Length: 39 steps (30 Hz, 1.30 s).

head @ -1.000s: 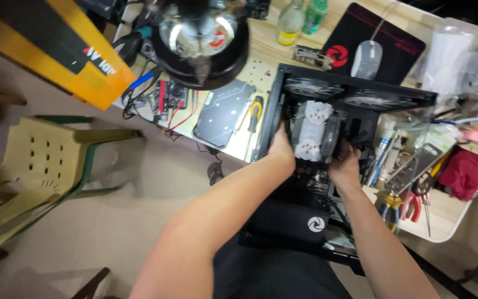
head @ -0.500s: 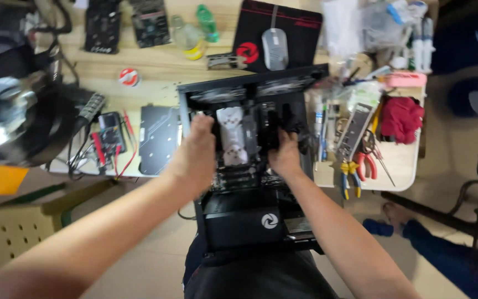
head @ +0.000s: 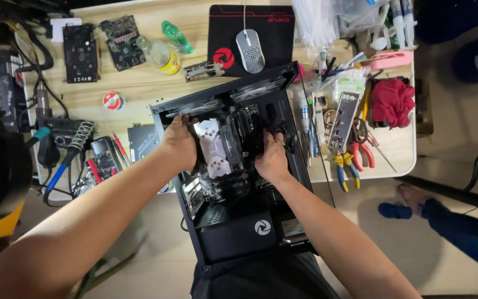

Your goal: The person works inside an open desktop computer case on a workbench, positioning and seating internal components such as the cooler and cables, and uses a screwdriver to drive screws. They reposition the case and reach into different areas while fastening parts.

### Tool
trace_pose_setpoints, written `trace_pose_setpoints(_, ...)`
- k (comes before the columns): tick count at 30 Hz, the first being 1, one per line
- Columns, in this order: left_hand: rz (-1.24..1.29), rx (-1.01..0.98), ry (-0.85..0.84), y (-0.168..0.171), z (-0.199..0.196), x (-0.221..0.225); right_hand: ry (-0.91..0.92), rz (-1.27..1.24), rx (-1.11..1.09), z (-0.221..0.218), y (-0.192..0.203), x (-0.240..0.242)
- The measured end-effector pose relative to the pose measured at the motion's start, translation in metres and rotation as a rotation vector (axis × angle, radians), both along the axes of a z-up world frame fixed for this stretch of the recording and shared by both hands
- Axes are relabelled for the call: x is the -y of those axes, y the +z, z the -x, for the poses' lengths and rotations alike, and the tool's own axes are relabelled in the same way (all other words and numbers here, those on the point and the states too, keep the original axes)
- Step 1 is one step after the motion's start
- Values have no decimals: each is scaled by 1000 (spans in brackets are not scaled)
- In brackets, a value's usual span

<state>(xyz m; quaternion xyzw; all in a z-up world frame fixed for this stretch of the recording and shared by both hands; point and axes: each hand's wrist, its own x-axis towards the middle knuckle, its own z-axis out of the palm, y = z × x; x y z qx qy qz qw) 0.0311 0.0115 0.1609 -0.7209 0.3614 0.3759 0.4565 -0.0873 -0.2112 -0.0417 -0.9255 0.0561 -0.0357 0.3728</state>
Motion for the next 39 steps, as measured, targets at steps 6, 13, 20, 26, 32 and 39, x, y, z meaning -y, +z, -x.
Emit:
trace_pose_setpoints(6,25,-22,43,-60,-3,-16,-25,-18,46,-1,-4,-3)
trace_pose_setpoints(13,-79,-52,0,-22,2,5,19,30,-63,1,-13,-1)
trace_pose_setpoints(20,-112,-70,61,26,11,27,12,16,-194,-2,3,-4)
trace_pose_setpoints(26,-101,-51,95,-54,6,-7,13,48,-286,-2,-2,-5)
trace_pose_setpoints(32,-123,-34,137,35,16,29,-16,-40,-418,-8,9,-1)
trace_pose_setpoints(39,-139,8,138,7,18,23,17,-17,-326,-6,-9,3)
